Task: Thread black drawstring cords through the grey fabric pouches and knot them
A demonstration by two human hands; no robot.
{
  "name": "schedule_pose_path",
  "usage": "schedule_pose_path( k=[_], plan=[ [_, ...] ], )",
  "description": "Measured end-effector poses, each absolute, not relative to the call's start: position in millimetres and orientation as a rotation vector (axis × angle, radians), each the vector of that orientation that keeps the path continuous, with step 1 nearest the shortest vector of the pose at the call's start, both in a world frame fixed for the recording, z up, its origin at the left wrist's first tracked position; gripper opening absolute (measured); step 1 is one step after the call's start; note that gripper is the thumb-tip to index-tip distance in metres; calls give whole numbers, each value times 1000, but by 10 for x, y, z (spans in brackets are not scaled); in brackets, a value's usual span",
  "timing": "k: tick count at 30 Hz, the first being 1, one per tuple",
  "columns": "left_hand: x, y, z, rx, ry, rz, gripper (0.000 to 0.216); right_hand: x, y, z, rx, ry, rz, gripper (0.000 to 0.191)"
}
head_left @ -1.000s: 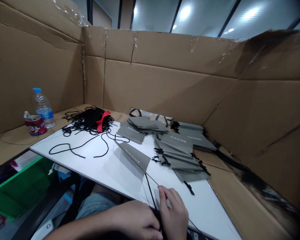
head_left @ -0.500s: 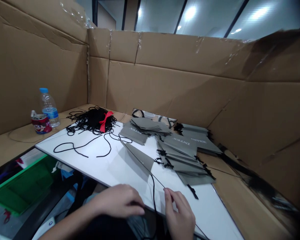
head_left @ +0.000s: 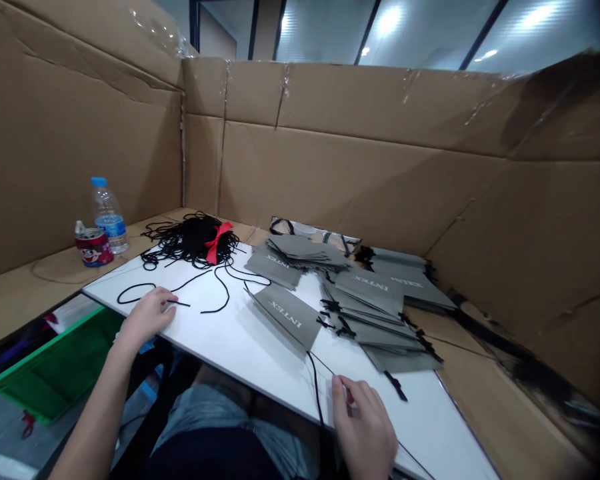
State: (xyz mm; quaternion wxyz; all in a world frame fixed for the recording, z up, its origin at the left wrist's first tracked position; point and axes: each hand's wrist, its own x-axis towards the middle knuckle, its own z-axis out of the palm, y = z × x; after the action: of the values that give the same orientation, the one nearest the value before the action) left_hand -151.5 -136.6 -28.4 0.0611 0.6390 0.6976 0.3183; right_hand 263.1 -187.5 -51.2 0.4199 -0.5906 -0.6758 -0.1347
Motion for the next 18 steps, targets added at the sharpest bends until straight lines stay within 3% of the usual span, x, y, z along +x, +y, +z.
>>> schedule_pose_path(
  k=[5, 8, 12, 15, 18],
  plan=[
    [-1488, -1378, -224, 1986, 2104, 924, 20, 2615, -1874, -529, -1481, -1695, -350, 35],
    [-1345, -1378, -193, 1854, 1953, 1141, 19, 2592, -1885, -527, -1466, -1699, -351, 35],
    [-1001, -1315, -117, 1348, 1440, 1562, 27, 2578, -1897, -522, -1402, -1690, -412, 29],
    [-748, -1224, -73, 1149, 1220, 1607, 43, 2579, -1896, -519, -1321, -1690, -482, 23],
    [-588, -1146, -109, 1048, 1154, 1594, 41, 2578, -1893, -523, -1260, -1676, -529, 19]
  ],
)
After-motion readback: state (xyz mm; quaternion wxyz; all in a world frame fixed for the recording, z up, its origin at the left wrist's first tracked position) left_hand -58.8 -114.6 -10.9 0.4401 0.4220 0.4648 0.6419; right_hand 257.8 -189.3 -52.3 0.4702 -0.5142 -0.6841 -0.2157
